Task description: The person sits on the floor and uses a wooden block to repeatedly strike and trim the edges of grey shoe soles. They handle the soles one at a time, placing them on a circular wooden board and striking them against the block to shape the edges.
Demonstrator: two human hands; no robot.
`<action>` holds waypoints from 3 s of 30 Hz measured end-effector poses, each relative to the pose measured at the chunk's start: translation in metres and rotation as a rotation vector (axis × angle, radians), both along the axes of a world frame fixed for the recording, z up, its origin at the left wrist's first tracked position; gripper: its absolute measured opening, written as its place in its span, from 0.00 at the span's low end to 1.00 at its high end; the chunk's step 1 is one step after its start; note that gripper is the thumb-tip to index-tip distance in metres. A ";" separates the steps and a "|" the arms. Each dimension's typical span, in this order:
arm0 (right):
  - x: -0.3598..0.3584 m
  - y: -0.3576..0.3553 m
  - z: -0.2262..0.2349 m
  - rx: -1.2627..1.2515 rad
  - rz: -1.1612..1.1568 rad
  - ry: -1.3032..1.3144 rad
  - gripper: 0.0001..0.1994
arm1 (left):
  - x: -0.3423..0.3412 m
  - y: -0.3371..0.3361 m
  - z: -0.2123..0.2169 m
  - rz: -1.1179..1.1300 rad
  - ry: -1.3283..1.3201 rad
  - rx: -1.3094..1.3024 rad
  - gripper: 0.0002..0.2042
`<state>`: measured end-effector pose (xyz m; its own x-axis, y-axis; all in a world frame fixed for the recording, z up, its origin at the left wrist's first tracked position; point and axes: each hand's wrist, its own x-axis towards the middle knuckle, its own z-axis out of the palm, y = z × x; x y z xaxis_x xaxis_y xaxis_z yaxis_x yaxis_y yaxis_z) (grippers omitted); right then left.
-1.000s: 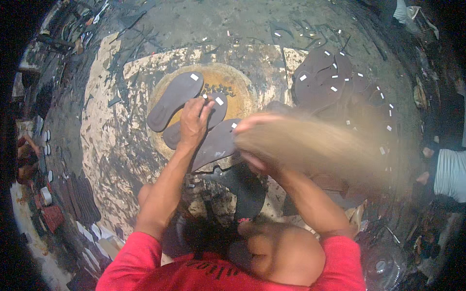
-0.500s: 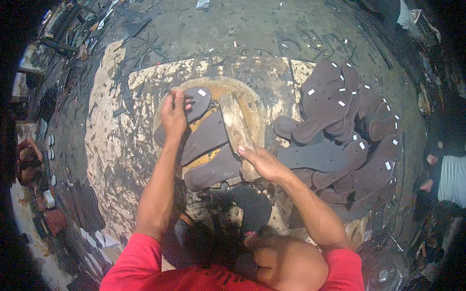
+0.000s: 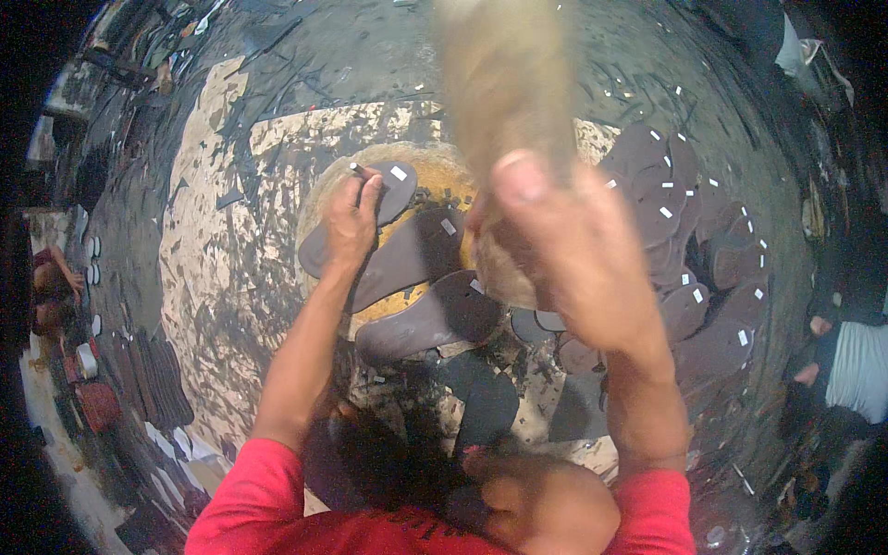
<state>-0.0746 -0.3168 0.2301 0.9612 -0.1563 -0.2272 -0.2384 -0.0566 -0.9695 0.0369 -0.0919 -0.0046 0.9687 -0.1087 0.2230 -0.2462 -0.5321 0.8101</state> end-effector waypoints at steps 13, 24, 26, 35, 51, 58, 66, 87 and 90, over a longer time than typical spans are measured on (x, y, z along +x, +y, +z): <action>0.019 -0.002 -0.199 0.090 0.406 0.534 0.32 | -0.006 0.002 0.009 0.184 0.150 -0.364 0.15; -0.003 0.017 -0.202 0.161 0.340 0.426 0.27 | -0.035 0.099 0.015 0.320 0.313 -0.306 0.17; 0.006 0.022 -0.164 0.204 0.384 0.353 0.27 | -0.036 0.096 0.013 0.287 0.244 -0.278 0.17; 0.032 0.090 0.002 0.416 0.089 -0.654 0.32 | -0.042 0.096 0.011 0.170 -0.053 0.074 0.08; -0.006 0.063 -0.197 0.130 0.601 0.514 0.38 | -0.058 0.077 0.029 0.386 0.323 -0.351 0.12; -0.004 0.047 -0.164 0.216 0.439 0.400 0.29 | -0.065 0.077 0.025 0.253 0.255 -0.145 0.11; 0.007 0.061 0.023 0.122 0.066 -0.163 0.36 | -0.068 0.076 0.018 0.147 -0.032 0.034 0.08; -0.034 0.049 -0.194 0.172 0.510 0.411 0.30 | -0.087 0.067 0.035 0.188 0.344 -0.345 0.14; -0.049 0.044 -0.188 0.300 0.419 0.397 0.28 | -0.103 0.060 0.020 0.160 0.445 -0.316 0.15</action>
<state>-0.1239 -0.2731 0.0419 0.7608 0.3394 -0.5532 -0.5983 0.0364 -0.8005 -0.0659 -0.0321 0.0159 0.9756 0.0528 -0.2129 0.2193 -0.2492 0.9433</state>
